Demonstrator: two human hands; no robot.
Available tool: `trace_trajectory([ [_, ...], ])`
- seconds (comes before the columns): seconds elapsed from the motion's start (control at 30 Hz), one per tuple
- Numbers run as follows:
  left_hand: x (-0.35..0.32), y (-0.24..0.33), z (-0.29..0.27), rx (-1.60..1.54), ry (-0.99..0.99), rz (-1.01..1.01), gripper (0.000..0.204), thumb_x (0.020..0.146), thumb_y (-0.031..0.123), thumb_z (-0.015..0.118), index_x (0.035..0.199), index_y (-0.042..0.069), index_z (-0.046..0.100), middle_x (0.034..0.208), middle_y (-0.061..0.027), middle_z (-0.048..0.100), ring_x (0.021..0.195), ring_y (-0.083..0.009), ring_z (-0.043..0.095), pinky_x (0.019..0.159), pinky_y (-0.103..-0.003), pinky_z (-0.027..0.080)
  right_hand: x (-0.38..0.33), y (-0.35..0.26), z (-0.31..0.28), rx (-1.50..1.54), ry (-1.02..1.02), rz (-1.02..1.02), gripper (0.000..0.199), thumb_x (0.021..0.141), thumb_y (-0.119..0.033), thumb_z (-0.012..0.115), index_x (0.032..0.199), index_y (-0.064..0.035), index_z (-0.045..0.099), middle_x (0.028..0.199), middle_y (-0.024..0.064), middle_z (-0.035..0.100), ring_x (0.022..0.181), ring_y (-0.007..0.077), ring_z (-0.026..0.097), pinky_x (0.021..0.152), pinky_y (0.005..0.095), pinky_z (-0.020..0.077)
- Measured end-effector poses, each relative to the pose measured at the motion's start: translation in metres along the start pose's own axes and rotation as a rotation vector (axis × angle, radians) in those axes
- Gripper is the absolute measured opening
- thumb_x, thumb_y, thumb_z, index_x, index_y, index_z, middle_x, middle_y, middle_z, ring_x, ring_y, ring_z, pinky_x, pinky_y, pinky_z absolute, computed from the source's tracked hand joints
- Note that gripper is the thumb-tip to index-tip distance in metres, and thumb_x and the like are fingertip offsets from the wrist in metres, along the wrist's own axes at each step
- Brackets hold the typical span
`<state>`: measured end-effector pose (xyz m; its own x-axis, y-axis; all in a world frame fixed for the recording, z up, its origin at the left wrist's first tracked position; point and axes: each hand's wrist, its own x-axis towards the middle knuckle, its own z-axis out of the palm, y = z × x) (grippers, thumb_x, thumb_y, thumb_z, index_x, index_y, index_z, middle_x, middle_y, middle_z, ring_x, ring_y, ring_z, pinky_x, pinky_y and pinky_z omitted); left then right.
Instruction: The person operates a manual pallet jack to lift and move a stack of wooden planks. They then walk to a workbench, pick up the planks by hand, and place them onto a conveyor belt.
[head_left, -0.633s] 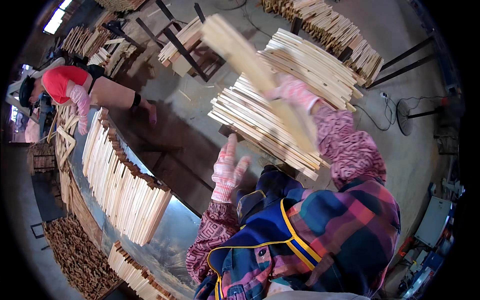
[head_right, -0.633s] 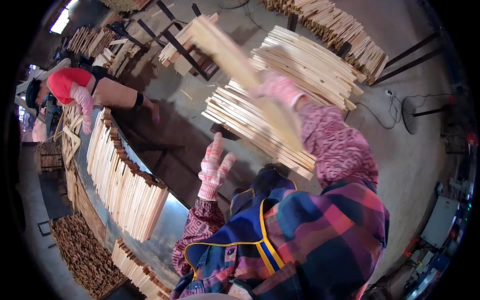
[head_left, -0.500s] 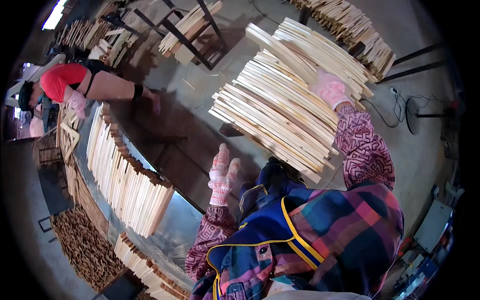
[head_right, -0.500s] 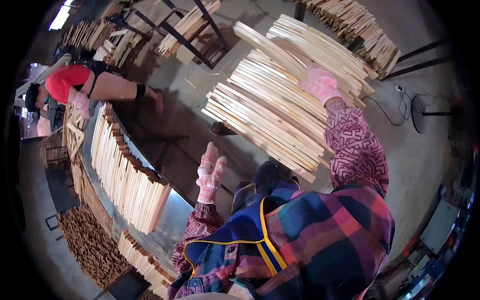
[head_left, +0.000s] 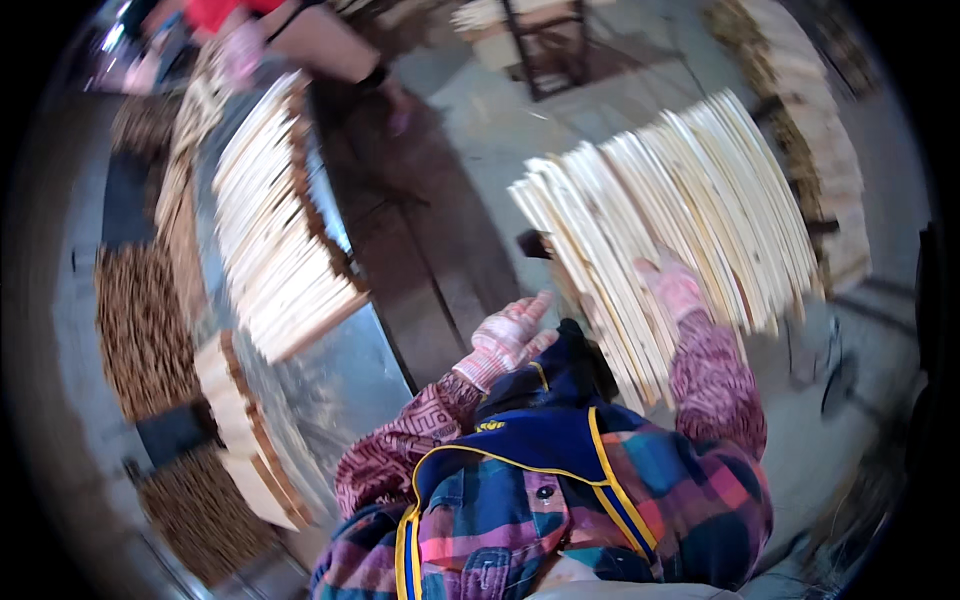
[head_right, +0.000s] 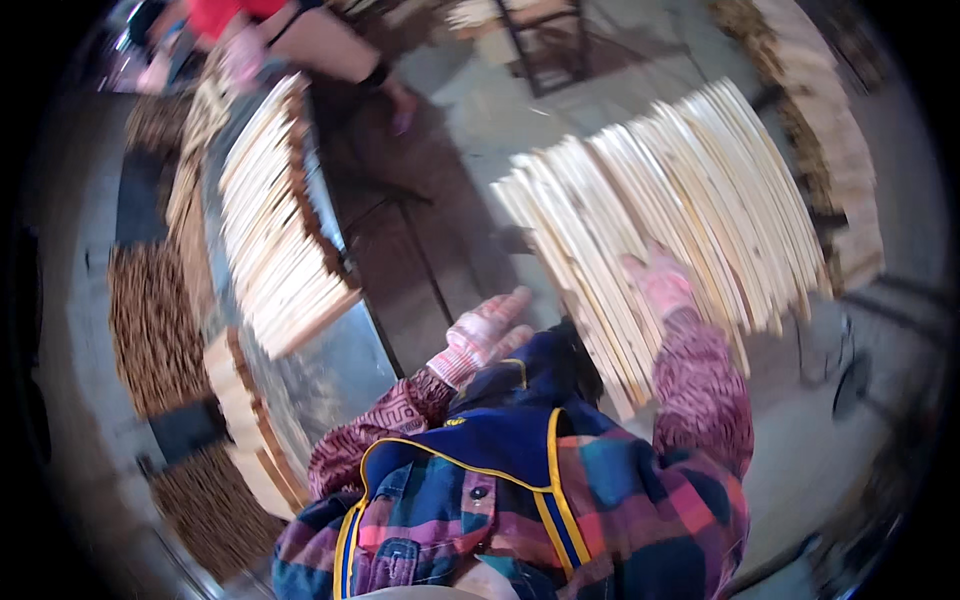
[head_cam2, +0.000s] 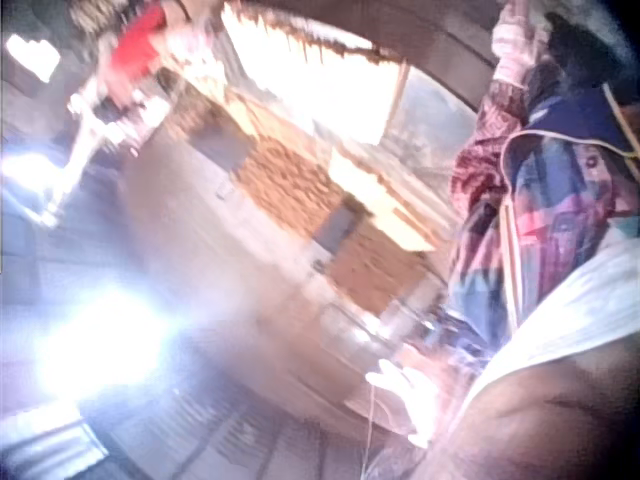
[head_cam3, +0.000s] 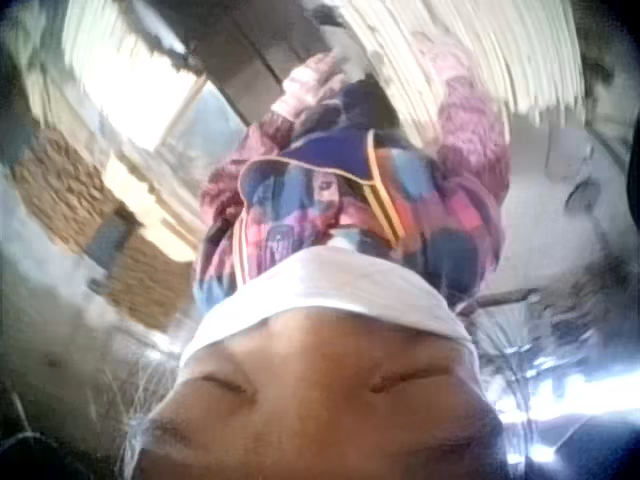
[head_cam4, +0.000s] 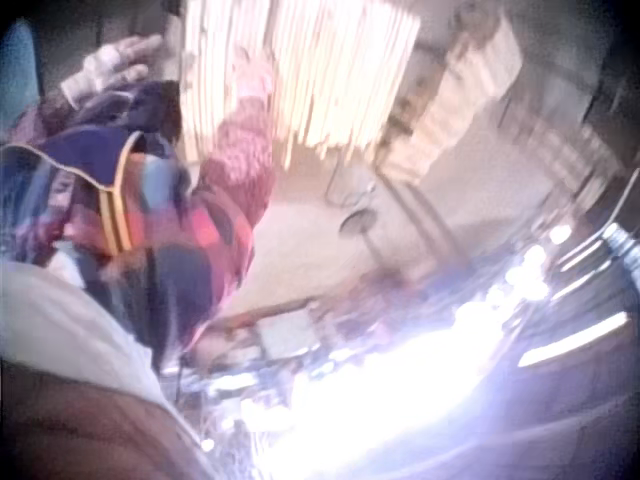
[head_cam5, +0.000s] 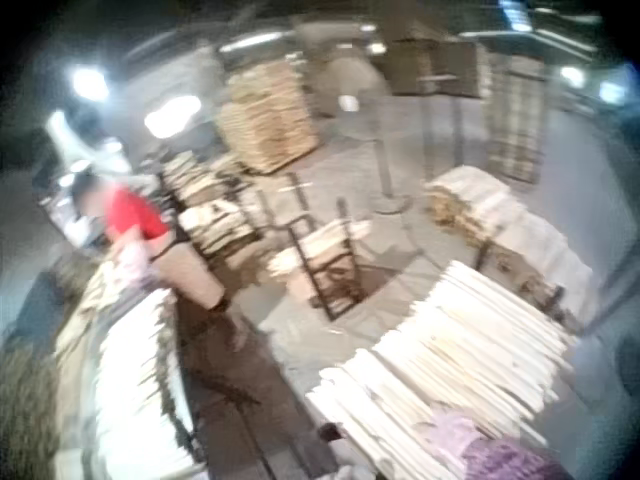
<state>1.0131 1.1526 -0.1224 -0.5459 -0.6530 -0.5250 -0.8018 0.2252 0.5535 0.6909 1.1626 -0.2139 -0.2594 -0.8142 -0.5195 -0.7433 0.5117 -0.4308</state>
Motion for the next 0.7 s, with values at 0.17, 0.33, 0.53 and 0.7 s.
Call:
trace_trajectory([
  [0.17, -0.023, -0.071, 0.003, -0.041, 0.102, -0.042, 0.067, 0.097, 0.044, 0.058, 0.152, 0.013, 0.037, 0.143, -0.023, 0.05, 0.127, -0.0418, 0.053, 0.104, -0.045, 0.046, 0.046, -0.01, 0.026, 0.212, 0.435, -0.145, 0.063, 0.098, -0.04, 0.06, 0.15, -0.0091, 0.044, 0.147, 0.0223, 0.051, 0.136, 0.0378, 0.049, 0.112, 0.0396, 0.0396],
  [0.33, -0.07, -0.137, -0.01, -0.094, 0.123, -0.17, 0.067, 0.097, 0.045, 0.055, 0.153, 0.015, 0.035, 0.142, -0.0226, 0.051, 0.126, -0.0418, 0.053, 0.103, -0.047, 0.047, 0.05, -0.173, 0.045, 0.498, 0.309, -0.363, 0.053, 0.099, -0.033, 0.064, 0.144, -0.0085, 0.053, 0.139, 0.0155, 0.06, 0.127, 0.0259, 0.057, 0.107, 0.0316, 0.0434],
  [0.53, -0.132, -0.242, -0.025, -0.321, 0.349, -0.402, 0.072, 0.096, 0.051, 0.055, 0.155, 0.016, 0.035, 0.149, -0.0221, 0.047, 0.137, -0.039, 0.046, 0.112, -0.042, 0.039, 0.035, -0.365, 0.178, 0.45, 0.003, -0.694, 0.044, 0.093, -0.022, 0.074, 0.133, -0.0083, 0.062, 0.123, 0.0115, 0.068, 0.113, 0.0198, 0.064, 0.1, 0.0339, 0.0502],
  [0.7, -0.174, -0.339, 0.032, -0.817, 0.715, -0.664, 0.071, 0.093, 0.044, 0.063, 0.148, 0.003, 0.043, 0.143, -0.0233, 0.053, 0.132, -0.0382, 0.051, 0.112, -0.041, 0.04, 0.0, -0.51, 0.286, 0.516, -0.323, -0.603, 0.051, 0.093, -0.027, 0.07, 0.135, -0.0003, 0.059, 0.12, 0.0101, 0.07, 0.103, 0.0178, 0.067, 0.086, 0.0301, 0.0544],
])
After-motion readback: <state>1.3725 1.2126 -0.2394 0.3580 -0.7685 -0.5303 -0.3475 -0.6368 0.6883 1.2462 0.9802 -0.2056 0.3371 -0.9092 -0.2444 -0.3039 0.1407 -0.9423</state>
